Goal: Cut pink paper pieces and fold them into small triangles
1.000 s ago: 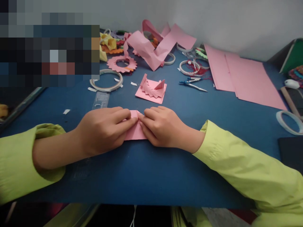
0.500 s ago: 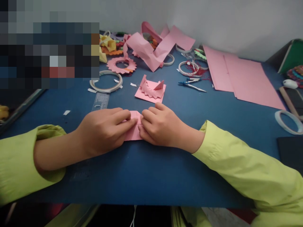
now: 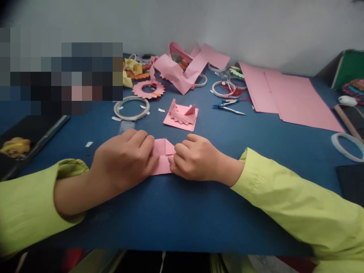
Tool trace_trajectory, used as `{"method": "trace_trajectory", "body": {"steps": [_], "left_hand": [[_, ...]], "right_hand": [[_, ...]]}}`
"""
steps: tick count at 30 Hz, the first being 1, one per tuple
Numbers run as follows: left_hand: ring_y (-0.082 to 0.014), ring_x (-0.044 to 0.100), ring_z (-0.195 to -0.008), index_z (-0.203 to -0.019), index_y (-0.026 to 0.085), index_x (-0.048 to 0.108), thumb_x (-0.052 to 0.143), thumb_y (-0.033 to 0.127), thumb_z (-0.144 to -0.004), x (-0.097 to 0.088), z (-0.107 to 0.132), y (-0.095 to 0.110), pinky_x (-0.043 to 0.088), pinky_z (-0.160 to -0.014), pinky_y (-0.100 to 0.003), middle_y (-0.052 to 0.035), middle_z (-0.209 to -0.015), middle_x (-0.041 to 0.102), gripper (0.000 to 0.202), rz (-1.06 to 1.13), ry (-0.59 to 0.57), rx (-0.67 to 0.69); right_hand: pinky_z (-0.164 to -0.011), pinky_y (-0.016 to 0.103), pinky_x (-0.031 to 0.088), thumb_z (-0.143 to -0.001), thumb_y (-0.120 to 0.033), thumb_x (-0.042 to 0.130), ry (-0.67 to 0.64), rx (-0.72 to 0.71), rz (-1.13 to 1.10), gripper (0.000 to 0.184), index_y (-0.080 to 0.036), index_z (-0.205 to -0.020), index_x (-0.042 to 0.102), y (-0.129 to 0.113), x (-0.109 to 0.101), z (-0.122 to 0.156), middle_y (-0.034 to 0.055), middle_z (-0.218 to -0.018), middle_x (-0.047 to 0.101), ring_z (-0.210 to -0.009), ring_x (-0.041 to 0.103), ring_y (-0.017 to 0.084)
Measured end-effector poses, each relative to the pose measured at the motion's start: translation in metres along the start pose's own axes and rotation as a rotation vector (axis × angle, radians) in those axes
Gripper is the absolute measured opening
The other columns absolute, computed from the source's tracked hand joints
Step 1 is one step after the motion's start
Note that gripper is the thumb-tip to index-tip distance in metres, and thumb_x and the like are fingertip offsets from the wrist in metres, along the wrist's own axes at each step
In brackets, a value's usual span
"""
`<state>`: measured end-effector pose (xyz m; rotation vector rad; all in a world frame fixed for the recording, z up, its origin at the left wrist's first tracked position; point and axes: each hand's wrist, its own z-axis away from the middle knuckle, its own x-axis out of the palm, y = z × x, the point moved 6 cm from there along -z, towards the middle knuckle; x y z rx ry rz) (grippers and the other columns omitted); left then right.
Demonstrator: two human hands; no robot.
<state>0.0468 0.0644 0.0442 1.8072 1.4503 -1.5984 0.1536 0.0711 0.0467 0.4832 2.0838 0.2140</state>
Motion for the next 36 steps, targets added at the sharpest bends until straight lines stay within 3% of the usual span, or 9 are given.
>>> {"method": "trace_trajectory", "body": {"steps": [4,8,12,18,22,25,30,36], "left_hand": [[-0.0274,0.054,-0.073,-0.076,0.01,0.059,0.043,0.027,-0.085,0.008,-0.004,-0.003,0.043,-0.056,-0.037,-0.0142,-0.075,0.058,0.024,0.089,-0.081,-0.021],[-0.0255,0.054,-0.072,-0.074,0.013,0.055,0.042,0.027,-0.088,0.008,-0.007,-0.004,0.046,-0.063,-0.037,-0.0105,-0.071,0.057,0.024,0.128,-0.006,-0.007],[-0.0231,0.053,-0.064,-0.075,0.012,0.054,0.046,0.029,-0.088,0.004,-0.004,-0.004,0.043,-0.056,-0.033,-0.0082,-0.066,0.056,0.023,0.086,0.117,-0.037],[-0.0165,0.045,-0.046,-0.063,0.018,0.049,0.049,0.019,-0.089,-0.018,0.005,0.005,0.027,-0.042,-0.028,-0.0002,-0.049,0.047,0.026,-0.115,0.233,-0.011],[-0.0146,0.047,-0.046,-0.063,0.018,0.049,0.053,0.013,-0.087,-0.028,0.01,0.014,0.028,-0.042,-0.028,0.0008,-0.051,0.049,0.024,-0.141,0.24,0.056],[-0.0143,0.05,-0.047,-0.068,0.016,0.055,0.054,0.01,-0.086,-0.026,0.013,0.018,0.031,-0.041,-0.027,0.0007,-0.053,0.052,0.019,-0.125,0.213,0.082],[-0.0168,0.061,-0.055,-0.089,0.005,0.065,0.049,0.001,-0.085,-0.021,0.019,0.021,0.04,-0.042,-0.027,-0.0076,-0.068,0.067,0.017,-0.019,0.238,0.134],[-0.0216,0.068,-0.063,-0.09,0.0,0.067,0.041,-0.004,-0.085,-0.023,0.021,0.023,0.047,-0.042,-0.028,-0.0169,-0.082,0.072,0.027,0.031,0.223,0.172]], "right_hand": [[-0.05,0.029,0.031,-0.087,-0.017,0.047,0.005,-0.007,0.013,0.038,-0.019,-0.049,0.048,-0.001,0.0,-0.001,-0.0017,-0.051,0.042,-0.049,0.031,0.012],[-0.049,0.029,0.031,-0.087,-0.018,0.048,0.007,-0.01,0.007,0.038,-0.019,-0.049,0.049,-0.001,0.0,-0.001,-0.0014,-0.05,0.042,-0.049,0.03,0.013],[-0.05,0.029,0.031,-0.088,-0.017,0.046,-0.003,-0.015,0.013,0.038,-0.019,-0.05,0.048,-0.001,0.001,0.0,-0.0014,-0.051,0.041,-0.05,0.03,0.013],[-0.05,0.029,0.031,-0.088,-0.017,0.046,-0.007,-0.013,0.016,0.038,-0.019,-0.05,0.047,-0.001,0.001,0.0,-0.0015,-0.052,0.04,-0.05,0.029,0.012],[-0.049,0.029,0.03,-0.087,-0.018,0.048,-0.006,-0.011,0.011,0.038,-0.018,-0.049,0.048,-0.001,0.001,0.0,-0.0014,-0.051,0.041,-0.049,0.029,0.012],[-0.05,0.029,0.03,-0.088,-0.017,0.047,-0.012,-0.013,0.001,0.039,-0.019,-0.05,0.047,0.0,0.002,0.001,-0.0015,-0.052,0.04,-0.049,0.029,0.012],[-0.051,0.029,0.03,-0.089,-0.016,0.045,-0.025,-0.009,-0.019,0.038,-0.018,-0.051,0.047,0.001,0.003,0.001,-0.0015,-0.053,0.041,-0.05,0.03,0.012],[-0.05,0.029,0.03,-0.089,-0.019,0.046,-0.023,0.004,-0.013,0.039,-0.019,-0.05,0.047,0.001,0.003,0.002,-0.0016,-0.053,0.04,-0.05,0.03,0.012]]}}
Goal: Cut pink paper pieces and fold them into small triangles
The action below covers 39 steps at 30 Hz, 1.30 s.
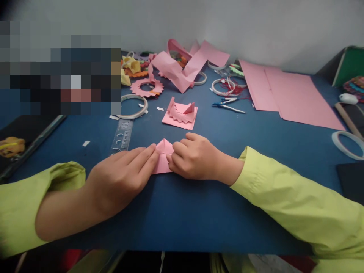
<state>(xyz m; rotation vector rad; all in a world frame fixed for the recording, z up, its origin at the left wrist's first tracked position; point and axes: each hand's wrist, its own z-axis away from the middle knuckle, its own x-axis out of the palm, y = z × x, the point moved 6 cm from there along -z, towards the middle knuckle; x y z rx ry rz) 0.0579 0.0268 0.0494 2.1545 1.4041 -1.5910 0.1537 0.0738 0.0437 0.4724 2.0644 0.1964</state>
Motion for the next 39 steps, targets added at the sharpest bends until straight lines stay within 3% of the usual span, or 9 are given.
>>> {"method": "trace_trajectory", "body": {"steps": [9,14,21,24,27,33,36,39], "left_hand": [[-0.0236,0.071,-0.074,-0.092,0.0,0.068,0.037,-0.006,-0.084,0.001,0.002,0.003,0.055,-0.052,-0.029,-0.0201,-0.09,0.072,0.033,-0.027,-0.014,0.056],[-0.0247,0.071,-0.079,-0.095,-0.001,0.068,0.038,-0.008,-0.083,0.001,0.003,0.004,0.056,-0.055,-0.029,-0.021,-0.092,0.072,0.032,-0.048,-0.018,0.046],[-0.0236,0.07,-0.082,-0.097,0.004,0.068,0.041,0.002,-0.088,0.005,-0.001,0.001,0.057,-0.059,-0.03,-0.0135,-0.09,0.073,0.029,0.085,-0.017,-0.025],[-0.0262,0.069,-0.078,-0.11,-0.003,0.062,0.037,-0.001,-0.085,0.013,-0.001,-0.004,0.056,-0.054,-0.033,-0.0194,-0.094,0.071,0.035,0.026,-0.088,-0.1],[-0.0292,0.069,-0.076,-0.111,-0.006,0.061,0.04,0.001,-0.083,0.018,0.0,-0.007,0.055,-0.052,-0.035,-0.0234,-0.096,0.07,0.036,-0.032,-0.163,-0.111],[-0.0291,0.07,-0.079,-0.096,-0.001,0.068,0.045,0.001,-0.086,0.007,0.0,-0.009,0.057,-0.054,-0.033,-0.0184,-0.086,0.072,0.025,-0.087,-0.037,-0.082],[-0.0272,0.071,-0.076,-0.089,0.002,0.07,0.044,0.001,-0.087,0.007,-0.001,-0.008,0.057,-0.053,-0.033,-0.0146,-0.082,0.073,0.026,-0.058,-0.007,-0.053],[-0.0258,0.071,-0.079,-0.093,0.0,0.069,0.046,0.0,-0.086,0.01,-0.001,-0.005,0.058,-0.057,-0.031,-0.0148,-0.084,0.073,0.024,-0.039,-0.003,0.006]], "right_hand": [[-0.05,0.029,0.031,-0.09,-0.021,0.046,-0.001,0.008,-0.01,0.04,-0.019,-0.05,0.047,0.0,0.001,0.0,-0.0013,-0.053,0.042,-0.05,0.03,0.013],[-0.056,0.029,0.036,-0.09,-0.021,0.047,-0.046,0.125,-0.074,0.031,-0.016,-0.061,0.058,0.009,0.006,0.001,0.0025,-0.062,0.054,-0.059,0.042,0.014],[-0.059,0.028,0.036,-0.093,-0.02,0.044,-0.08,0.116,-0.085,0.033,-0.016,-0.064,0.058,0.01,0.011,0.004,0.0026,-0.066,0.058,-0.061,0.043,0.014],[-0.059,0.028,0.038,-0.094,-0.027,0.045,-0.075,0.141,-0.111,0.033,-0.016,-0.066,0.06,0.011,0.011,0.004,0.0033,-0.067,0.058,-0.062,0.044,0.014],[-0.06,0.028,0.039,-0.092,-0.029,0.049,-0.068,0.162,-0.142,0.03,-0.014,-0.07,0.064,0.013,0.011,0.005,0.0042,-0.068,0.059,-0.063,0.046,0.015],[-0.061,0.029,0.04,-0.091,-0.037,0.049,-0.113,0.196,-0.185,0.033,-0.013,-0.076,0.066,0.015,0.013,0.006,0.0057,-0.071,0.06,-0.064,0.048,0.016],[-0.06,0.029,0.04,-0.091,-0.032,0.05,-0.107,0.199,-0.17,0.03,-0.013,-0.076,0.067,0.014,0.013,0.005,0.0053,-0.07,0.06,-0.063,0.048,0.016],[-0.06,0.029,0.039,-0.09,-0.028,0.05,-0.095,0.188,-0.156,0.027,-0.013,-0.075,0.067,0.014,0.012,0.004,0.0054,-0.07,0.06,-0.063,0.048,0.016]]}}
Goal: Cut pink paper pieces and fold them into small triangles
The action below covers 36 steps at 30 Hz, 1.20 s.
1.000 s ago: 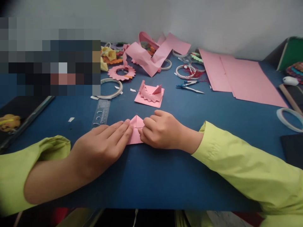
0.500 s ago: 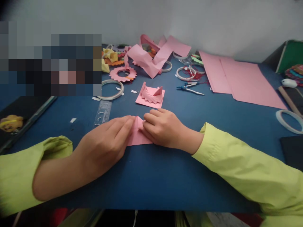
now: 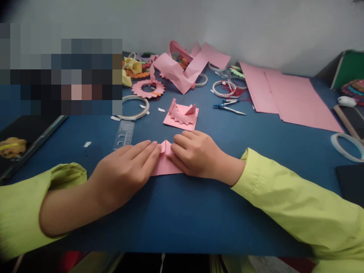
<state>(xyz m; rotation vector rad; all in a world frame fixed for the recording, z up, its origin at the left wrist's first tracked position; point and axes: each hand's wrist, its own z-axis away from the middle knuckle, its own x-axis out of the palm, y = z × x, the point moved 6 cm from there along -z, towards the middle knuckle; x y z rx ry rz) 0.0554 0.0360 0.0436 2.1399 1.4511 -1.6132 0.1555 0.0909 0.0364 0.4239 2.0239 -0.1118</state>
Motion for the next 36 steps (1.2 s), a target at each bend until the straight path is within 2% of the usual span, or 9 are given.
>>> {"method": "trace_trajectory", "body": {"steps": [6,15,26,32,36], "left_hand": [[-0.0243,0.07,-0.085,-0.102,-0.001,0.066,0.04,-0.002,-0.086,0.0049,-0.0002,0.0027,0.057,-0.063,-0.031,-0.0159,-0.093,0.073,0.031,0.018,-0.025,0.056],[-0.0251,0.069,-0.088,-0.103,-0.002,0.065,0.041,-0.001,-0.088,0.0047,0.0009,0.0018,0.056,-0.062,-0.031,-0.0178,-0.095,0.072,0.028,0.029,-0.009,0.077],[-0.0297,0.069,-0.092,-0.103,-0.005,0.066,0.035,0.001,-0.083,0.0037,0.0016,0.0029,0.059,-0.061,-0.035,-0.0226,-0.102,0.069,0.037,0.131,-0.022,0.021],[-0.0297,0.069,-0.092,-0.102,-0.004,0.066,0.037,0.002,-0.083,0.0033,0.0016,0.0031,0.059,-0.061,-0.035,-0.0225,-0.103,0.069,0.036,0.143,-0.001,0.018],[-0.0303,0.069,-0.093,-0.103,-0.005,0.066,0.038,0.002,-0.083,0.0038,0.0016,0.0035,0.059,-0.061,-0.035,-0.0239,-0.103,0.068,0.035,0.138,-0.005,0.033]], "right_hand": [[-0.059,0.029,0.039,-0.092,-0.028,0.046,-0.015,-0.004,0.01,0.03,-0.014,-0.075,0.065,-0.0004,0.0006,-0.001,0.0051,-0.07,0.06,-0.063,0.046,0.015],[-0.058,0.029,0.037,-0.092,-0.027,0.047,-0.011,0.001,0.003,0.029,-0.013,-0.075,0.067,-0.0005,0.0004,-0.0016,0.0052,-0.069,0.06,-0.06,0.045,0.015],[-0.059,0.03,0.037,-0.089,-0.018,0.041,-0.049,-0.032,-0.032,0.027,-0.012,-0.079,0.065,-0.0005,0.0009,-0.0009,0.0068,-0.072,0.059,-0.063,0.044,0.016],[-0.063,0.033,0.037,-0.088,-0.019,0.045,-0.005,-0.054,-0.005,0.022,-0.012,-0.081,0.064,-0.0006,-0.001,-0.0011,0.0078,-0.075,0.06,-0.07,0.046,0.018],[-0.068,0.035,0.039,-0.089,-0.02,0.047,0.016,-0.077,-0.018,0.021,-0.01,-0.09,0.064,-0.001,-0.0021,-0.0012,0.01,-0.082,0.063,-0.077,0.048,0.02]]}}
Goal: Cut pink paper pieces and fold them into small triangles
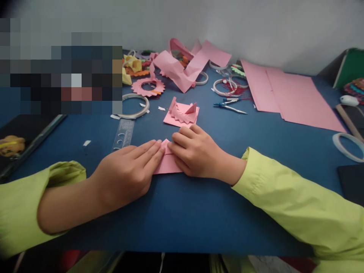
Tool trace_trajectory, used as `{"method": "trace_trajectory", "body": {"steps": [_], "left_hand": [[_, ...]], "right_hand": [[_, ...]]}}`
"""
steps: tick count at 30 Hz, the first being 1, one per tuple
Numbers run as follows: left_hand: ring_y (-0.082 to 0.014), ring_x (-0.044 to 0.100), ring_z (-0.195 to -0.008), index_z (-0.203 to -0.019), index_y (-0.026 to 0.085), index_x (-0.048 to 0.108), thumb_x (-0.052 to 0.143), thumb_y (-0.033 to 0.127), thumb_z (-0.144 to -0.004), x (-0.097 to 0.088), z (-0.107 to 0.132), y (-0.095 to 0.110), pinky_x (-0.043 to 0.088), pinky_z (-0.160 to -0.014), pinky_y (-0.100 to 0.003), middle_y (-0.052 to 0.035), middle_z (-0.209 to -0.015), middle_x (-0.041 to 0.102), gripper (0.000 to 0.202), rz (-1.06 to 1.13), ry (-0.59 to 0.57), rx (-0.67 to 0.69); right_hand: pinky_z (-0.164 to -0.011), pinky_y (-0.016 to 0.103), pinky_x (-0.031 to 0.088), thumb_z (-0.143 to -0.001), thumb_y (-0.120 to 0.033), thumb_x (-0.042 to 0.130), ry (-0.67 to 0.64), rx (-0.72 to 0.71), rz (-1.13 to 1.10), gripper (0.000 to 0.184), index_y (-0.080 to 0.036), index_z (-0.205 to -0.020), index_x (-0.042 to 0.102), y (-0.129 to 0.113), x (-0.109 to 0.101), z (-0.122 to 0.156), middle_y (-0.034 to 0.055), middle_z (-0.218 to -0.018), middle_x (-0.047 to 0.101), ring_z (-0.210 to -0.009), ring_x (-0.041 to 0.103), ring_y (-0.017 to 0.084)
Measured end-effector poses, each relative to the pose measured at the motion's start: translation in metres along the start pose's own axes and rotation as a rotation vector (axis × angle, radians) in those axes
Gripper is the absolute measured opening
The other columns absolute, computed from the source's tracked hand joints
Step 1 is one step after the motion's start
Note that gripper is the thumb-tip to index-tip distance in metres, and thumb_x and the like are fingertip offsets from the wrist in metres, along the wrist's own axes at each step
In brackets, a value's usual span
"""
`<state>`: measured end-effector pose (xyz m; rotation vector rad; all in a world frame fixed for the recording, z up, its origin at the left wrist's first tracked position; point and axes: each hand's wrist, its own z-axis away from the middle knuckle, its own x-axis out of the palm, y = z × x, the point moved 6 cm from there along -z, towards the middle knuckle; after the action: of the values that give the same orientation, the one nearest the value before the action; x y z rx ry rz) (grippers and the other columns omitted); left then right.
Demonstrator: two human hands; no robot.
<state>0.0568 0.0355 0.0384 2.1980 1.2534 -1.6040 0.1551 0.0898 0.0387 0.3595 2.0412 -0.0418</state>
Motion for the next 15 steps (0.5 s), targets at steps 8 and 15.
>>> {"method": "trace_trajectory", "body": {"steps": [8,15], "left_hand": [[-0.0301,0.07,-0.09,-0.098,-0.003,0.068,0.038,0.001,-0.083,-0.0017,0.0006,-0.0001,0.058,-0.059,-0.035,-0.023,-0.101,0.069,0.034,-0.013,0.021,0.01],[-0.0281,0.07,-0.088,-0.097,-0.001,0.069,0.038,0.001,-0.084,-0.0013,-0.0003,-0.0024,0.058,-0.058,-0.034,-0.0202,-0.099,0.071,0.033,0.004,0.025,-0.007]], "right_hand": [[-0.069,0.035,0.04,-0.088,-0.012,0.041,0.005,-0.09,-0.038,0.022,-0.01,-0.094,0.062,-0.0026,0.0,0.0022,0.0105,-0.084,0.063,-0.078,0.048,0.02],[-0.068,0.035,0.04,-0.088,-0.012,0.037,-0.016,-0.118,-0.055,0.023,-0.013,-0.097,0.059,-0.0044,0.0007,0.004,0.01,-0.086,0.062,-0.077,0.047,0.019]]}}
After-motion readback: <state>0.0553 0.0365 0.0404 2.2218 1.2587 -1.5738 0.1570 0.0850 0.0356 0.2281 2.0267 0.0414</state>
